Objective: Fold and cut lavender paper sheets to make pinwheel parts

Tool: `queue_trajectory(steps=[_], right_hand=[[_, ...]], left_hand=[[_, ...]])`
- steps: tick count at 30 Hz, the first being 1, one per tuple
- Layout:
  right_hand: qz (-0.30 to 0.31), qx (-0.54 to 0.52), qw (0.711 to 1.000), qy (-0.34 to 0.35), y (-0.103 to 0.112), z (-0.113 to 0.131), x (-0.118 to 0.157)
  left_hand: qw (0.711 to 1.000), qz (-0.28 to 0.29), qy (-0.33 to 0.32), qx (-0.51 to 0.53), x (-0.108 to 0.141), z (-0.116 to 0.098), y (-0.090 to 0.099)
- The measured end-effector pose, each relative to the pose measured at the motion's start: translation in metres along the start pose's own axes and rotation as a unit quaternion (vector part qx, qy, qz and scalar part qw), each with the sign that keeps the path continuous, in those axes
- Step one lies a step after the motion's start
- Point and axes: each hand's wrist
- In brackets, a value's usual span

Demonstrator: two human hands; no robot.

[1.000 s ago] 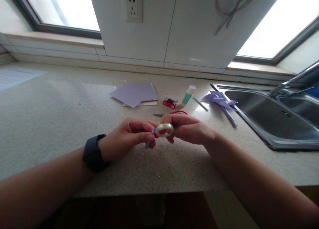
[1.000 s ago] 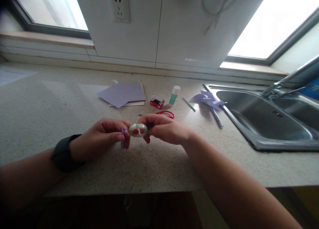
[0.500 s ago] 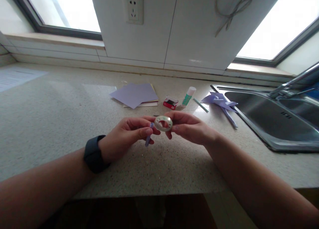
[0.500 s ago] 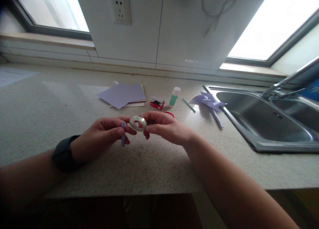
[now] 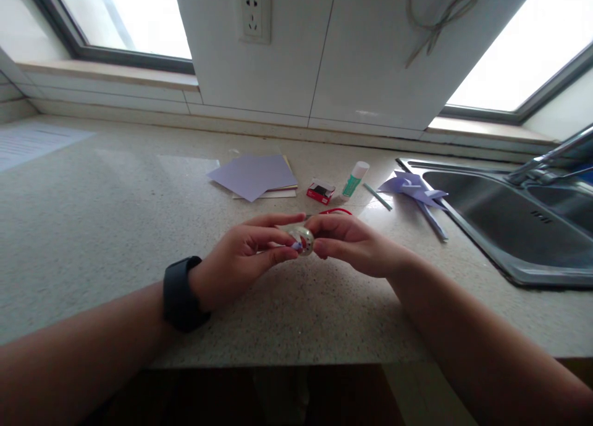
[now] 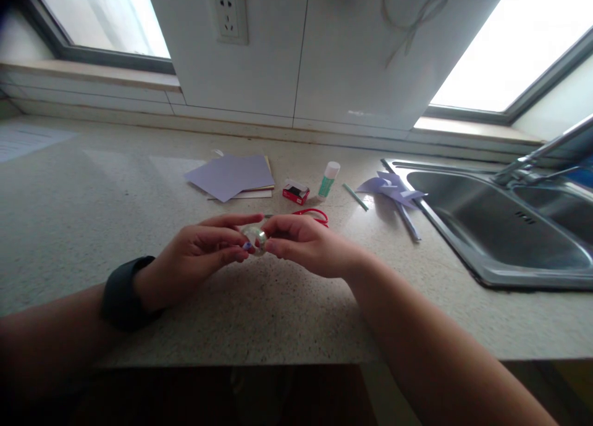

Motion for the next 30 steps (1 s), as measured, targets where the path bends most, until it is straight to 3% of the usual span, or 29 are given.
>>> queue_trajectory(steps=[4, 9, 16, 21, 30], right_hand=[[-0.026, 0.038, 0.998, 0.032, -0.004, 0.002, 0.000], [-0.136, 0.018, 0.984, 0.118, -0.008, 0.000, 0.001], [-0.095, 0.144, 0.972, 0.158, -0.003, 0.002, 0.003], [-0.100, 0.245, 0.942, 0.205, -0.001, 0.007, 0.002], [-0.114, 0.289, 0.918, 0.247, -0.002, 0.011, 0.003]], left_hand=[[1.000, 0.002, -0.023, -0.006, -0.002, 0.002, 0.000], [0.999, -0.017, -0.034, -0.018, -0.002, 0.003, -0.001], [0.999, -0.013, -0.035, -0.024, 0.000, 0.004, -0.001], [0.998, -0.013, -0.048, -0.038, 0.001, 0.008, -0.001], [0.996, -0.016, -0.068, -0.056, 0.002, 0.007, -0.001]])
Point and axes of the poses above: each hand's wrist, its own x-axis away from the middle knuckle, its own y-axis out of the back of the hand, z = x × y, and after that the axes turned 11 degrees about -z, right-handed
